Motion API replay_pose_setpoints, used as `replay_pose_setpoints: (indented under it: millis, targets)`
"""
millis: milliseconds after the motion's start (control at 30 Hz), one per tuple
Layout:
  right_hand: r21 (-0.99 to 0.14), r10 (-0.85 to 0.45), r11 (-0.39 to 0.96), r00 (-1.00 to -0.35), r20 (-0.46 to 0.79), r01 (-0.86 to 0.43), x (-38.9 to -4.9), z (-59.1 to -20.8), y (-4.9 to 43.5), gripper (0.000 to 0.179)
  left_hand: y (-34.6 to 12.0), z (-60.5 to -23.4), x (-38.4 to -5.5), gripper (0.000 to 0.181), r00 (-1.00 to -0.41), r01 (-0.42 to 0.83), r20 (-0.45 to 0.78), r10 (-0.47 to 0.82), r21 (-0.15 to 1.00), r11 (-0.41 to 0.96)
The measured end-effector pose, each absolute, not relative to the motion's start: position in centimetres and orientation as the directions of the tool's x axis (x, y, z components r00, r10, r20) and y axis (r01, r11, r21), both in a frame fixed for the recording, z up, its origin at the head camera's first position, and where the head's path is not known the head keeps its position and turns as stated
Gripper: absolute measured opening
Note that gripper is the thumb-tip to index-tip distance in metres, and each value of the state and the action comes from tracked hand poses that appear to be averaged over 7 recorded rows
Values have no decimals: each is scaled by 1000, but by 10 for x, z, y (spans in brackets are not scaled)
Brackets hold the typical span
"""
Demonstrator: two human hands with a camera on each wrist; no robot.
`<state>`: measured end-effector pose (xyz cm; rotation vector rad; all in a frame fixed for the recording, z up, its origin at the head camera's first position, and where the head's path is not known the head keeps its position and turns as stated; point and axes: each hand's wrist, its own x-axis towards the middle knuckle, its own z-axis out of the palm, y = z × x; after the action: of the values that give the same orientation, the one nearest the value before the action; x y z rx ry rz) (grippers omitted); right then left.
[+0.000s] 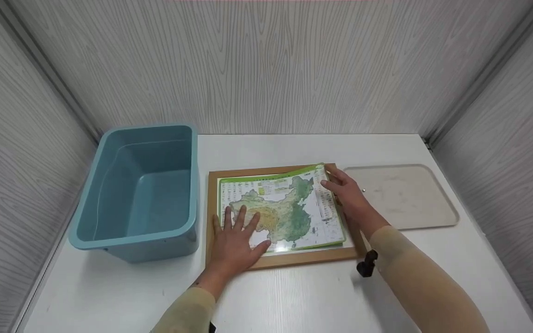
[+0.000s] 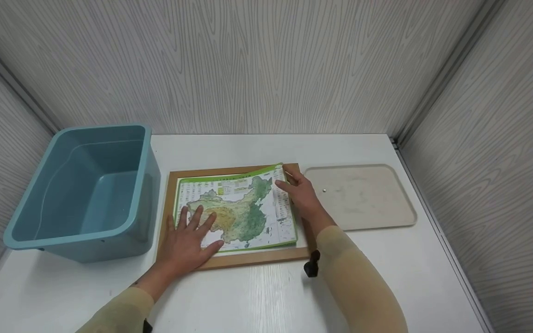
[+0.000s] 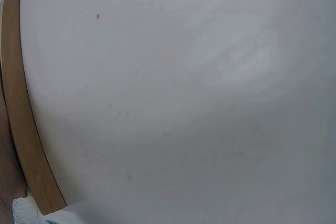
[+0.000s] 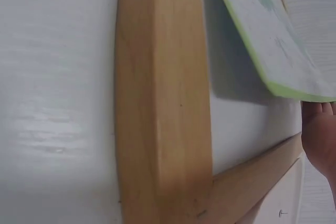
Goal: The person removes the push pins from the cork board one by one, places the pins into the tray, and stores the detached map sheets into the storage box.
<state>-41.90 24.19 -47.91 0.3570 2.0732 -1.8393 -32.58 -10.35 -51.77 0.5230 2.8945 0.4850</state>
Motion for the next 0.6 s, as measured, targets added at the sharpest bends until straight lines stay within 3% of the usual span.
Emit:
replay_pose_setpoints:
  millis: [333, 600]
  targets:
    - [-847, -104, 68, -841, -531, 527, -418, -479, 246, 72, -104, -519, -326, 85, -925, 320, -89, 369, 342, 883]
    - [-820, -134, 27, -810, -570, 572, -415, -476, 252, 66, -103, -517, -325, 85, -926, 311, -98, 364, 349, 884]
